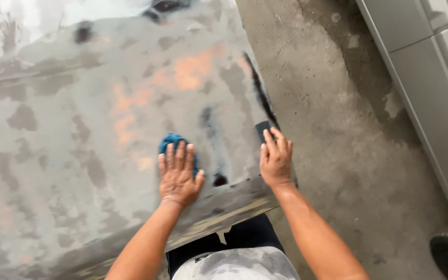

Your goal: The person scrubs a large, flat, metallic surface using a black sanding block and a blue cloth. They repeatedly wipe the surface to remove residue and occasionally rinse the cloth in a green bucket of water.

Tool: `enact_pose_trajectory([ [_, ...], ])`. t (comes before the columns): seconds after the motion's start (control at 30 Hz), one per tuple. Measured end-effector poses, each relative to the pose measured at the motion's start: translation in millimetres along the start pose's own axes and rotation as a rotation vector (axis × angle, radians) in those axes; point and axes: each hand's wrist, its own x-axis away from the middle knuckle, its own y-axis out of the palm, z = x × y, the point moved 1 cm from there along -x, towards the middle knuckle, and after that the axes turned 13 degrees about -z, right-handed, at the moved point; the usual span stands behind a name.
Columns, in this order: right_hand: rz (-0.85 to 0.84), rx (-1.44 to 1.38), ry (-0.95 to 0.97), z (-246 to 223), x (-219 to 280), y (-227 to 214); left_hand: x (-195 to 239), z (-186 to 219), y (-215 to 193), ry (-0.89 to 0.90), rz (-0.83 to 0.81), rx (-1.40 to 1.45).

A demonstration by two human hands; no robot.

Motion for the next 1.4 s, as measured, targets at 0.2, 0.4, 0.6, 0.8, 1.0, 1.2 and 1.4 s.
enact_pose_trajectory([
  [0.2,0.008,-0.2,0.023,46,0,-43,-78,159,7,0.171,-0.126,0.115],
  [0.4,-0.036,-0.281,0.008,88,-21,-64,-119,239,30,0.296,-0.163,0.066],
  [0.6,-0.123,-0.244,-0.113,75,-25,-61,-68,178,18,0.173,-0.105,0.092],
  [0.8,-0.279,-0.111,-0.305,46,-10,-43,36,50,37,-0.377,0.091,0.07],
  [1.0,-0.235,-0.071,-0.232,50,7,-39,-16,109,33,-0.353,0.13,0.069],
  [1.2,-0.203,-0.017,-0.215,56,12,-49,-114,160,-8,0.195,0.034,0.073],
  [1.4,-0.213,0.063,-0.172,47,-11,-37,-221,122,-42,0.221,0.013,0.013],
])
